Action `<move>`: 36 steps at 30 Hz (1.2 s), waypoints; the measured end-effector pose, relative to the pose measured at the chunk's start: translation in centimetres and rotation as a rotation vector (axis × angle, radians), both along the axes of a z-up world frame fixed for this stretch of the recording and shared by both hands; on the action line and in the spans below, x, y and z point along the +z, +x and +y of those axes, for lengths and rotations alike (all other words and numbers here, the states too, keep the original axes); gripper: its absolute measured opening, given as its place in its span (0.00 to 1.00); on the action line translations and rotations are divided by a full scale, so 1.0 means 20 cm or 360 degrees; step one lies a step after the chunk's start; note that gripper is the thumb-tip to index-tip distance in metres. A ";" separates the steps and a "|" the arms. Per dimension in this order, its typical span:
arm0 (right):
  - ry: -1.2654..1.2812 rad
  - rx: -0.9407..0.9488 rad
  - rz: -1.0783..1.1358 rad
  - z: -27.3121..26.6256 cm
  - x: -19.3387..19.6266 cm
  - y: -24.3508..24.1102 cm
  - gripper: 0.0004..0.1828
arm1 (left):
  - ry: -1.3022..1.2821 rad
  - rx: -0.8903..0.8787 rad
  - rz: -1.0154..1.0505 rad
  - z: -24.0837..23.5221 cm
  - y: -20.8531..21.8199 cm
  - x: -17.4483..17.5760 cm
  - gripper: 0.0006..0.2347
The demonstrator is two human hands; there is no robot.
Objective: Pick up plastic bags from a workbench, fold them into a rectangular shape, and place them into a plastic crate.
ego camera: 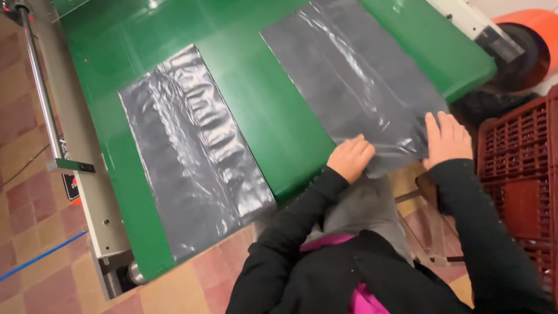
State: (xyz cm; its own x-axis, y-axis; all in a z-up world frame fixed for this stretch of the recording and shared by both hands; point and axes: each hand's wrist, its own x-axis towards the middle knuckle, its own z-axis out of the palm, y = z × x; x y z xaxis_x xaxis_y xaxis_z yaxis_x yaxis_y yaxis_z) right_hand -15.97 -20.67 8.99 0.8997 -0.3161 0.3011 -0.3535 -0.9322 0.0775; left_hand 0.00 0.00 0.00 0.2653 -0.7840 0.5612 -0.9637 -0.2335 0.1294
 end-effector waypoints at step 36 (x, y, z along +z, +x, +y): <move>0.0678 0.0396 0.0309 -0.77 -0.48 2.07 0.41 | 0.0123 0.1108 0.0406 -0.01 1.04 0.40 0.16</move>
State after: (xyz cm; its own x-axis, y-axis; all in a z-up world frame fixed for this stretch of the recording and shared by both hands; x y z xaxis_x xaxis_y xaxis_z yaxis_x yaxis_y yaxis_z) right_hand 25.40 -36.14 -0.55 0.9895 -0.1441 0.0129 -0.1345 -0.9493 -0.2843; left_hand 20.75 -0.13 8.08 0.8296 -0.4220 0.3657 -0.5320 -0.7964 0.2878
